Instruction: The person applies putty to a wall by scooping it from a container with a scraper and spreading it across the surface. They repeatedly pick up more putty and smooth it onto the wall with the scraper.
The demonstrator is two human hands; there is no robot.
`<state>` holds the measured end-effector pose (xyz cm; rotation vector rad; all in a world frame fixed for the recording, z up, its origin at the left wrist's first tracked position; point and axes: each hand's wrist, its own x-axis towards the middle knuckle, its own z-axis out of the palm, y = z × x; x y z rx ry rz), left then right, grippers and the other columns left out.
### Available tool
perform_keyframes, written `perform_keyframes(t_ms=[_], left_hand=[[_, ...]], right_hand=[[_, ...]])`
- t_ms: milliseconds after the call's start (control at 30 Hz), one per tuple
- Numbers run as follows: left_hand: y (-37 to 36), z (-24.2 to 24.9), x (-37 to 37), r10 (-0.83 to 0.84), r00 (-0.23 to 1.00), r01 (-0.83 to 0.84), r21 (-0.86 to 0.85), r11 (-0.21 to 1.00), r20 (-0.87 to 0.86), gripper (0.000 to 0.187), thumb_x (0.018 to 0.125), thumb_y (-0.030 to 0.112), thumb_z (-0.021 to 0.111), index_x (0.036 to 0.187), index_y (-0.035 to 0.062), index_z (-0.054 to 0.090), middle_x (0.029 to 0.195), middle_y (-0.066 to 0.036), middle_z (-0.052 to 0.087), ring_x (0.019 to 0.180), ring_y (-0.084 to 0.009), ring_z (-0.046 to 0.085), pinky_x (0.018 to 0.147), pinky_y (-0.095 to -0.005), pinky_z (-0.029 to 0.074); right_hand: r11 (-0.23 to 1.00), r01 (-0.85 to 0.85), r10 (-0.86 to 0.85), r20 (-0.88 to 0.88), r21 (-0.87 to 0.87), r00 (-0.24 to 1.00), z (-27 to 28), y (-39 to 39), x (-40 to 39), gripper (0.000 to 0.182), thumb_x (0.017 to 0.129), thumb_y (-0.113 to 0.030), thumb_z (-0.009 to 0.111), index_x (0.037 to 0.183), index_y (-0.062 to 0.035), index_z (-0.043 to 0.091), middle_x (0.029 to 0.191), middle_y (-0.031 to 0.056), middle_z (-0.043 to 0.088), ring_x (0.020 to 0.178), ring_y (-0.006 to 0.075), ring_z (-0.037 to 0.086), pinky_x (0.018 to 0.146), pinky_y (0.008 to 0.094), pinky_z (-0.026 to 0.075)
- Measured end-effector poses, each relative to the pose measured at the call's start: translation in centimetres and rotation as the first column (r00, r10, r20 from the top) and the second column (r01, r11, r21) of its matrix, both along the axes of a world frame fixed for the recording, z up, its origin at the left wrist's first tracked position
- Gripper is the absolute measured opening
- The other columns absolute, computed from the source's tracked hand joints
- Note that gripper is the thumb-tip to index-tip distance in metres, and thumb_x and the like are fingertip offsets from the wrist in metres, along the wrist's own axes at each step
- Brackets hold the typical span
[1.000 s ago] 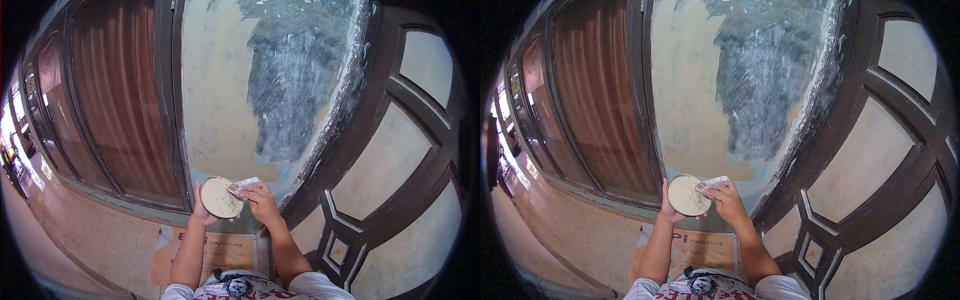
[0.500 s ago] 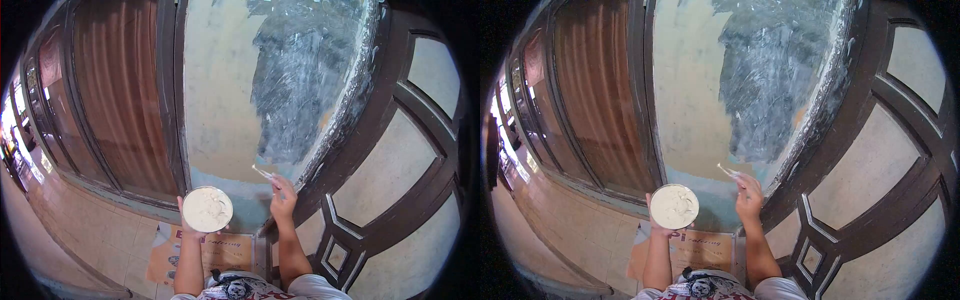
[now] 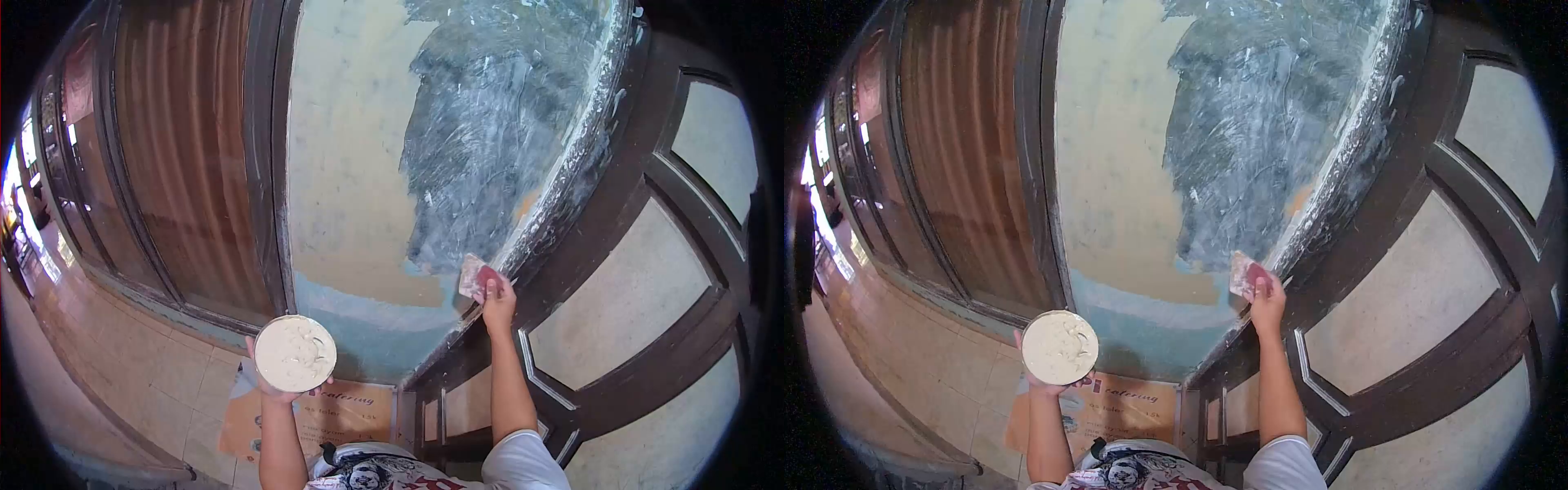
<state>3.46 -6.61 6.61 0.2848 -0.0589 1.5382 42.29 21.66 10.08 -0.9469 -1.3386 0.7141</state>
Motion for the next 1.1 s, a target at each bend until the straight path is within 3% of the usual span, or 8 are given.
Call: perform_keyframes(t_ms=[167,200,300,367,500,600,1033,1100], left_hand=[[0.1,0.6,0.9,0.101,0.995,-0.101,-0.055,0.993,-0.017,0.110,0.080,0.094,0.034,0.151,0.0105,0.040,0.133,-0.034,0.056,0.082,-0.0623,0.064,0.050,-0.0638,0.057],[0.0,0.2,0.9,0.086,0.996,-0.085,-0.054,0.995,0.022,0.109,0.080,0.094,0.036,0.153,0.0128,0.038,0.139,-0.032,0.052,0.091,-0.0652,0.061,0.054,-0.0669,0.058],[0.2,-1.0,1.1,0.145,0.989,-0.144,-0.083,0.986,0.010,0.109,0.079,0.093,0.039,0.155,0.0158,0.035,0.146,-0.030,0.048,0.105,-0.0663,0.058,0.062,-0.0724,0.058],[0.4,-0.9,1.5,0.018,0.999,-0.023,0.111,0.994,0.045,0.107,0.081,0.092,0.038,0.155,0.0159,0.035,0.148,-0.028,0.047,0.109,-0.0638,0.058,0.066,-0.0767,0.056],[0.0,0.2,3.7,0.057,0.977,-0.062,0.017,0.998,0.204,0.105,0.083,0.092,0.035,0.155,0.0156,0.037,0.148,-0.027,0.047,0.112,-0.0620,0.058,0.072,-0.0816,0.051],[0.4,-0.2,5.1,0.297,0.950,-0.313,-0.228,0.922,-0.102,0.103,0.084,0.091,0.034,0.150,0.0124,0.045,0.140,-0.027,0.056,0.097,-0.0554,0.067,0.051,-0.0664,0.058],[0.5,-3.0,3.7,0.287,0.958,-0.288,-0.136,0.948,-0.023,0.104,0.082,0.092,0.036,0.147,0.0122,0.045,0.129,-0.027,0.062,0.083,-0.0572,0.067,0.048,-0.0633,0.058],[1.0,-4.3,3.0,0.251,0.968,-0.252,-0.052,0.966,-0.022,0.106,0.080,0.094,0.036,0.149,0.0133,0.044,0.134,-0.028,0.058,0.089,-0.0598,0.065,0.051,-0.0646,0.058]], right_hand=[[0.993,0.047,-0.105,0.633,0.107,0.767,-0.8,0.4,0.2,0.025,0.095,-0.020,0.071,0.112,-0.0010,0.070,0.093,0.0171,0.074,0.083,0.0280,0.072,0.076,0.0406,0.055],[0.991,0.102,-0.137,0.683,0.092,0.718,-1.6,1.1,0.1,0.024,0.092,-0.023,0.073,0.107,-0.0051,0.070,0.088,0.0210,0.072,0.083,0.0396,0.071,0.075,0.0452,0.054],[0.979,0.180,-0.185,0.794,0.096,0.579,-1.4,1.1,-0.6,0.021,0.093,-0.026,0.070,0.099,-0.0065,0.069,0.088,0.0218,0.071,0.085,0.0462,0.067,0.074,0.0511,0.053],[0.980,0.173,-0.185,0.795,0.101,0.578,-2.0,1.9,-0.7,0.020,0.094,-0.027,0.068,0.095,-0.0073,0.066,0.091,0.0219,0.070,0.089,0.0478,0.065,0.074,0.0548,0.051],[0.976,0.138,-0.214,0.842,0.167,0.494,-2.7,3.9,-0.9,0.018,0.095,-0.028,0.066,0.095,-0.0093,0.066,0.093,0.0182,0.070,0.090,0.0451,0.066,0.075,0.0551,0.050],[0.968,0.118,-0.252,0.844,0.223,0.473,-1.9,4.2,-0.9,0.017,0.095,-0.026,0.065,0.093,-0.0096,0.066,0.094,0.0165,0.069,0.091,0.0435,0.065,0.076,0.0549,0.050],[0.964,0.049,-0.251,0.833,0.262,0.494,-2.4,4.5,-1.2,0.009,0.093,-0.021,0.066,0.095,-0.0122,0.068,0.097,0.0136,0.070,0.097,0.0383,0.065,0.079,0.0537,0.052],[0.973,0.134,-0.223,0.903,0.186,0.366,-1.3,5.0,-1.8,0.009,0.093,-0.021,0.065,0.095,-0.0122,0.066,0.096,0.0126,0.070,0.096,0.0383,0.065,0.079,0.0533,0.052]])
